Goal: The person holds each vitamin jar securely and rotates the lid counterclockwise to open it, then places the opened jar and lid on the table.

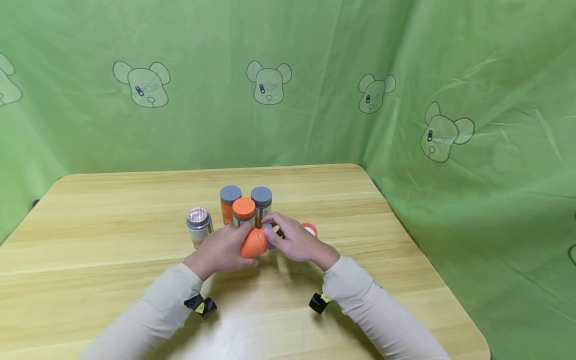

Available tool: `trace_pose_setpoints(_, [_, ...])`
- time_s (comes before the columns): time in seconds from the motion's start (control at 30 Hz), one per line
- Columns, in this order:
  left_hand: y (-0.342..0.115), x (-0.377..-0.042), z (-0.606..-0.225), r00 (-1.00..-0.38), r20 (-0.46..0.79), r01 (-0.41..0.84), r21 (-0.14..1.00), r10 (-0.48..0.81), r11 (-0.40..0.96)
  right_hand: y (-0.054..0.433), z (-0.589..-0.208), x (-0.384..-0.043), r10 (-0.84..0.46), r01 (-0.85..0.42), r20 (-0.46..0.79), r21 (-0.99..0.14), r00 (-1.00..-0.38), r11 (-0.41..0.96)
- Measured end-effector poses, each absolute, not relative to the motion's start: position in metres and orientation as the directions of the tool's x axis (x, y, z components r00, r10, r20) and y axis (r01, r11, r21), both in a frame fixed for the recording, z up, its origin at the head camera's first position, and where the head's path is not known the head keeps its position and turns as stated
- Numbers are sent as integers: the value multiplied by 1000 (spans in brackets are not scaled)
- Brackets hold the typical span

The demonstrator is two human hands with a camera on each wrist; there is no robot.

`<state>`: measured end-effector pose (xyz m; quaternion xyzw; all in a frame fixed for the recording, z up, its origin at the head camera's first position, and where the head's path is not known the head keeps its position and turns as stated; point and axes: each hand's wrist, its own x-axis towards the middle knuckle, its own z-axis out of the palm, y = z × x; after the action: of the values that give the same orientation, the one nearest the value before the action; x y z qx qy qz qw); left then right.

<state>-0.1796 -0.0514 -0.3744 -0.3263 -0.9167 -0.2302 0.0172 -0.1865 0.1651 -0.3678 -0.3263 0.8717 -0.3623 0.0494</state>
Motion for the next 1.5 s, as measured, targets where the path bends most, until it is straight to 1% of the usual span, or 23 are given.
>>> trace_pose_setpoints(0.23, [-51,-180,-373,-789,170,603,403,591,689,165,-368,-187,-609,-509,116,-681,-785,526])
trace_pose_setpoints(0.77, [-52,-182,-374,-786,176,606,405,592,684,166,-368,-188,-612,-516,135,-692,-780,504])
trace_pose_setpoints(1.1, [-54,-182,-373,-810,135,566,434,571,701,170,-367,-188,-596,-506,149,-707,-789,494])
trace_pose_setpoints(1.37, [-59,-181,-377,-808,173,569,473,563,673,180,-370,-188,-550,-470,150,-723,-822,506])
trace_pose_setpoints(1.5, [-60,-182,-378,-826,144,540,482,545,690,188,-374,-190,-517,-456,159,-723,-841,518])
